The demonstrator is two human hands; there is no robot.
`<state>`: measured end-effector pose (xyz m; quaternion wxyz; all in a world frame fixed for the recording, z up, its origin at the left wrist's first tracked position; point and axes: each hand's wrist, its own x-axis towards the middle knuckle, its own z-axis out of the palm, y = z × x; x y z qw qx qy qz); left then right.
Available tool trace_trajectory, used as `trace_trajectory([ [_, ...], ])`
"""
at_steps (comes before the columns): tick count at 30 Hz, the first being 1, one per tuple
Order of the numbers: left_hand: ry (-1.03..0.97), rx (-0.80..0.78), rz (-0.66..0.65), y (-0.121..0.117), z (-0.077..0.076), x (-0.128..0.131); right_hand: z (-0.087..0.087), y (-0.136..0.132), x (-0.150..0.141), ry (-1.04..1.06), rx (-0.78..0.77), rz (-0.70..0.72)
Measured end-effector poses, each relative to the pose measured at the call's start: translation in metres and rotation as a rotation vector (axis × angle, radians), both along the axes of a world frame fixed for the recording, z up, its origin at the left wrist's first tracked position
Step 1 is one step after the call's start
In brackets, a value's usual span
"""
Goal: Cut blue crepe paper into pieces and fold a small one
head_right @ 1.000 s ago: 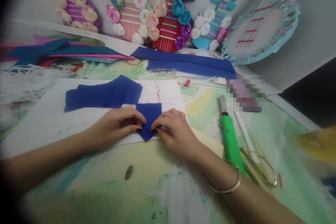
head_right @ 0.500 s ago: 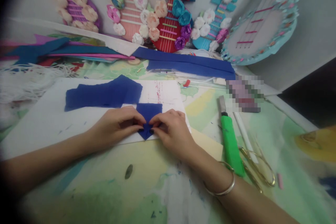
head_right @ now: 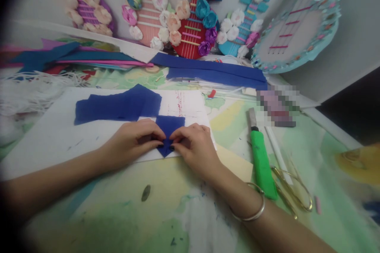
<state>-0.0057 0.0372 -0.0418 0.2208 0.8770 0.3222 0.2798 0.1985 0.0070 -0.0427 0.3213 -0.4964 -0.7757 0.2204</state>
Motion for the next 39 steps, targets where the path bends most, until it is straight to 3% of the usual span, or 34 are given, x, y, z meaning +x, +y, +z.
trace_trajectory([
  [21, -0.016, 0.15, -0.125, -0.005, -0.004, -0.001, 0.0, 0.0, -0.001, -0.011, 0.022, -0.005],
  [39, 0.028, 0.142, -0.149, -0.012, 0.003, 0.0, 0.0, -0.002, -0.001, -0.092, -0.002, 0.028],
])
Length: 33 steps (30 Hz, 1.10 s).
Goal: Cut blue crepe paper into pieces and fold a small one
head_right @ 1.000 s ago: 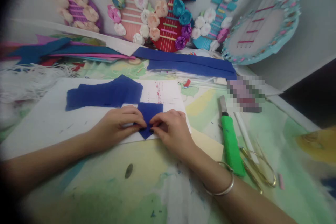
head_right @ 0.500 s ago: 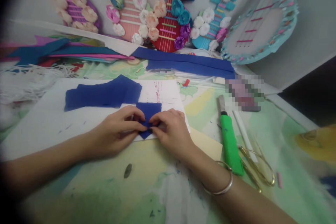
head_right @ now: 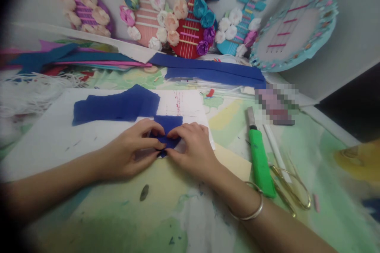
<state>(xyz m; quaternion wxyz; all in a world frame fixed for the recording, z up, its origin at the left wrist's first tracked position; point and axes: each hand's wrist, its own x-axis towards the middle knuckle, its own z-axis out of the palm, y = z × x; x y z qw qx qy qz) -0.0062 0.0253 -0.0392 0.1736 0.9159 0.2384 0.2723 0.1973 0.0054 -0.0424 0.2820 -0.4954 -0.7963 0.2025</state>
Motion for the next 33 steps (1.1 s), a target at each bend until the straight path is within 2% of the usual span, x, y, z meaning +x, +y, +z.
trace_trajectory([
  [19, -0.027, 0.014, 0.017, 0.0003, -0.0021, 0.0006, 0.0009, -0.0013, 0.0036, 0.033, -0.011, 0.029],
  [25, -0.023, 0.06, 0.035, -0.0007, -0.0033, 0.0005, -0.0014, -0.0005, 0.003, 0.113, 0.008, -0.01],
  [33, 0.007, 0.159, -0.015, -0.0024, -0.0023, 0.0016, -0.0024, -0.0002, 0.0009, 0.112, 0.028, -0.057],
])
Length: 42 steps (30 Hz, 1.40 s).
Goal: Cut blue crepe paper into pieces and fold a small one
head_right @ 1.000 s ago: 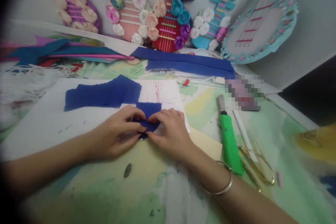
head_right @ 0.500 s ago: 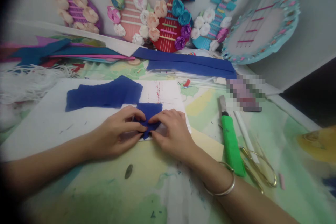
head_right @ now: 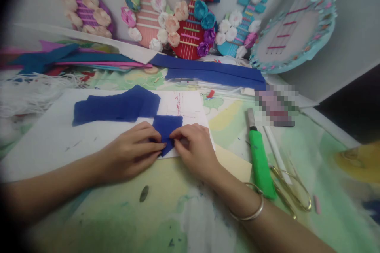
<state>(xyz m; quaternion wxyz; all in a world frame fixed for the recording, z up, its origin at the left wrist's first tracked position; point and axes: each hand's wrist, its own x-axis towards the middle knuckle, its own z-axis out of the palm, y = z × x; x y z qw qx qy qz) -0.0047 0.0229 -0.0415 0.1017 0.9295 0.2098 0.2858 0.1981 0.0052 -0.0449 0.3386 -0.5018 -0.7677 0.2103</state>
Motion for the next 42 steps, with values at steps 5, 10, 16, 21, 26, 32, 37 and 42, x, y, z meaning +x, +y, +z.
trace_trajectory([
  [5, 0.018, 0.026, -0.006, -0.0009, -0.0002, -0.0004, 0.0003, 0.0012, -0.0007, -0.014, 0.004, 0.006],
  [10, 0.014, 0.046, -0.006, -0.0008, -0.0015, -0.0016, 0.0003, 0.0008, -0.0001, -0.026, 0.009, 0.008],
  [16, 0.056, 0.084, -0.009, -0.0005, -0.0026, -0.0024, -0.0011, 0.0008, -0.0005, -0.033, 0.023, 0.004],
  [21, 0.052, 0.044, -0.006, 0.0003, -0.0022, -0.0026, -0.001, 0.0008, -0.0001, -0.031, 0.015, 0.01],
  [26, 0.044, 0.022, -0.021, 0.0023, -0.003, -0.0035, -0.0012, 0.0007, 0.0005, -0.027, 0.014, 0.007],
  [32, 0.048, 0.009, -0.023, 0.0029, -0.0033, -0.0037, -0.0003, 0.0, 0.0006, -0.023, 0.006, 0.015],
  [37, 0.067, 0.021, -0.024, 0.0006, 0.001, -0.0025, 0.0019, -0.0014, -0.0006, -0.042, -0.015, 0.031],
  [42, 0.235, 0.111, -0.055, -0.0043, 0.0064, -0.0045, 0.0007, -0.001, -0.001, -0.082, -0.019, 0.028],
])
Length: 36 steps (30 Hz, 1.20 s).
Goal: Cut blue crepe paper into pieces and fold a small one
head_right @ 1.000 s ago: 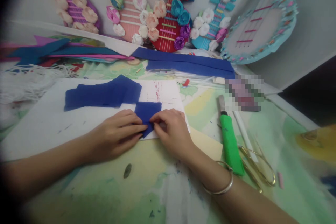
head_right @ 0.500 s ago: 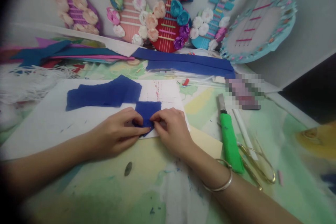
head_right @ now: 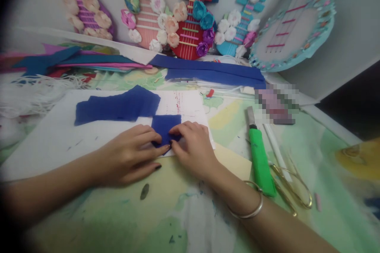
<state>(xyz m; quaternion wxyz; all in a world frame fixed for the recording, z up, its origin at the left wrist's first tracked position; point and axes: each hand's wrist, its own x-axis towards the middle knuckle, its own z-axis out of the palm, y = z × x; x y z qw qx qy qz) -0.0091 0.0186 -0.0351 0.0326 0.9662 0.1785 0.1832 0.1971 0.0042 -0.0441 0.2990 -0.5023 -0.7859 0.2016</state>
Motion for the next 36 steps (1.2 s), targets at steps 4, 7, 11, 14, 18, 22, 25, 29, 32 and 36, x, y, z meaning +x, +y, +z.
trace_trajectory([
  [4, 0.136, 0.033, 0.03, -0.009, 0.003, -0.002, -0.001, 0.001, 0.0, -0.005, -0.001, -0.002],
  [7, 0.197, 0.014, 0.065, -0.018, 0.005, -0.003, -0.001, 0.001, 0.0, -0.002, -0.002, -0.005],
  [11, 0.217, 0.058, 0.075, -0.024, 0.002, -0.004, -0.001, 0.001, 0.001, 0.018, 0.009, -0.008],
  [14, 0.18, 0.151, 0.069, -0.024, -0.001, -0.004, -0.001, 0.001, 0.002, 0.036, 0.02, -0.006],
  [18, 0.12, 0.235, 0.06, -0.022, -0.004, -0.006, 0.0, 0.001, 0.003, 0.038, 0.018, 0.007],
  [22, 0.092, 0.233, 0.055, -0.021, -0.005, -0.008, 0.0, 0.001, 0.003, 0.041, 0.014, 0.011],
  [25, 0.067, 0.22, 0.044, -0.02, -0.006, -0.008, 0.0, 0.001, 0.003, 0.048, 0.01, 0.01],
  [29, 0.021, 0.233, 0.024, -0.019, -0.007, -0.008, 0.0, 0.001, 0.003, 0.053, 0.006, 0.007],
  [32, 0.014, 0.23, 0.021, -0.019, -0.006, -0.008, 0.0, 0.001, 0.003, 0.052, 0.012, 0.007],
  [36, 0.009, 0.226, 0.023, -0.018, -0.006, -0.007, 0.0, 0.001, 0.003, 0.05, 0.021, 0.008],
])
